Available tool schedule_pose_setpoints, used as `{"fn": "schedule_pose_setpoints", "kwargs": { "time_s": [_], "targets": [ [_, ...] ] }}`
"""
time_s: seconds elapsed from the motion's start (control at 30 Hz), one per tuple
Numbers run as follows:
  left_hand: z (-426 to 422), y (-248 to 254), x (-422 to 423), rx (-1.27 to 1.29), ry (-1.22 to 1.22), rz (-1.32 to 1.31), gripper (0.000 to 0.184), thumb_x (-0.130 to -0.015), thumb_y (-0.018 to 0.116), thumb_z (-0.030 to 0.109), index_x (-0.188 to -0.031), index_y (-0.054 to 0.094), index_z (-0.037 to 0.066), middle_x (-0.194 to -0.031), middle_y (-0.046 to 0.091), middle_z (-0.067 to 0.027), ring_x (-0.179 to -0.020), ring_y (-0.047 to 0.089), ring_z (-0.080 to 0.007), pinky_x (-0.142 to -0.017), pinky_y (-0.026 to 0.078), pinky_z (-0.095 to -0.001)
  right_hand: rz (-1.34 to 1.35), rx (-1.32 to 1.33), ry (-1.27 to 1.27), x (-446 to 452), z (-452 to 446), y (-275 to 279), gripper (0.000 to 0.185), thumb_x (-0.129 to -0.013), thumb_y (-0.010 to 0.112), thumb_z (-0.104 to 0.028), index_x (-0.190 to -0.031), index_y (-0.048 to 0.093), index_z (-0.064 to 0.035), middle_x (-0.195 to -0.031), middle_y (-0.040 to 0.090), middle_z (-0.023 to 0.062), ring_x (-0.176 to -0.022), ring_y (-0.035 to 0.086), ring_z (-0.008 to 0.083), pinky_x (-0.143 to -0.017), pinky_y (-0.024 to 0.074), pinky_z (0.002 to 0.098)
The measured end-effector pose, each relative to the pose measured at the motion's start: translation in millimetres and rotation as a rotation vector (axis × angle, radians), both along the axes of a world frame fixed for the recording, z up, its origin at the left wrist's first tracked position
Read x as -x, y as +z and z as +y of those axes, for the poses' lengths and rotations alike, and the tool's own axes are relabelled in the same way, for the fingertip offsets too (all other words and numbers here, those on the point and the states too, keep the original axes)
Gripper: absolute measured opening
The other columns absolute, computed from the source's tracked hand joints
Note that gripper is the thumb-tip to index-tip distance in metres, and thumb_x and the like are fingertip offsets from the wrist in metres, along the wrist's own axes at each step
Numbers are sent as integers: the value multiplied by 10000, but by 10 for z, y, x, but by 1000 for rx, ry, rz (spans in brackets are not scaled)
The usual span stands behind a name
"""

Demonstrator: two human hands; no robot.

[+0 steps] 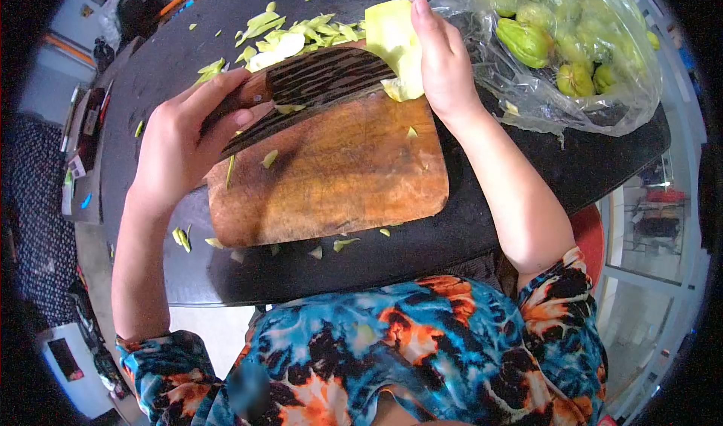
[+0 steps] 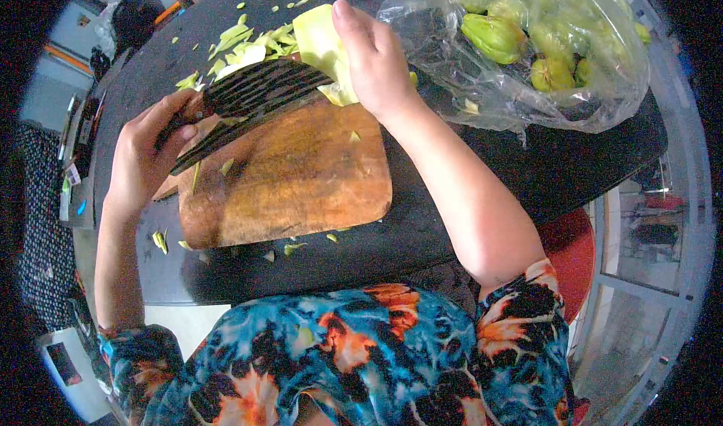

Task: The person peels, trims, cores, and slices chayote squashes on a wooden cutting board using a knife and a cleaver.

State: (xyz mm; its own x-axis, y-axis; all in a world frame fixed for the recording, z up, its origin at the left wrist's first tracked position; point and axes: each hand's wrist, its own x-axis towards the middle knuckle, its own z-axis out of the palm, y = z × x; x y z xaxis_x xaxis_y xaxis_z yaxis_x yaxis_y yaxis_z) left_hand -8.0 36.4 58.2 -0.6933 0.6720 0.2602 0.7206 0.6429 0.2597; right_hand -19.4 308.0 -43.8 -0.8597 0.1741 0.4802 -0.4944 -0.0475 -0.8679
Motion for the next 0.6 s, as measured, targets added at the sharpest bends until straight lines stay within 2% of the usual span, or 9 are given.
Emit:
{"fn": "schedule_pose_setpoints", "kwargs": {
  "time_s": [0.13,0.23,0.37,0.43,0.6],
  "targets": [
    [-11,-23,83,9,-49,40,345,-803,670,155,-1105,582,15,-913,640,-169,-826,636,-334,-709,499,-363,-91,149,18,-34,-76,25,427,-976,434,-387,-860,593,-8,-796,586,-21,-764,496,62,-721,413,242],
    [-38,-69,156,14,-98,80,352,-800,671,165,-1106,582,15,-910,637,-168,-816,627,-346,-701,498,-366,-51,169,23,-30,-70,21,428,-971,445,-389,-882,599,0,-815,596,-19,-781,504,66,-736,415,240],
    [-72,29,261,130,-190,41,404,-805,657,143,-1155,539,-20,-989,633,-159,-904,639,-321,-767,495,-353,-17,-8,6,-38,-56,17,447,-971,440,-402,-901,595,12,-831,601,-9,-798,513,78,-755,418,246],
    [-51,73,325,171,-249,86,405,-798,660,149,-1147,540,-18,-952,630,-156,-854,636,-328,-726,500,-362,2,-92,22,-61,-72,60,458,-971,436,-408,-901,593,17,-828,601,-3,-799,513,85,-760,419,252],
    [27,182,296,263,-340,217,407,-762,679,157,-1118,557,3,-875,619,-133,-746,622,-318,-627,498,-373,7,-92,29,-33,-103,41,469,-966,438,-424,-897,588,16,-814,600,4,-783,508,90,-757,421,259]
  ]
}}
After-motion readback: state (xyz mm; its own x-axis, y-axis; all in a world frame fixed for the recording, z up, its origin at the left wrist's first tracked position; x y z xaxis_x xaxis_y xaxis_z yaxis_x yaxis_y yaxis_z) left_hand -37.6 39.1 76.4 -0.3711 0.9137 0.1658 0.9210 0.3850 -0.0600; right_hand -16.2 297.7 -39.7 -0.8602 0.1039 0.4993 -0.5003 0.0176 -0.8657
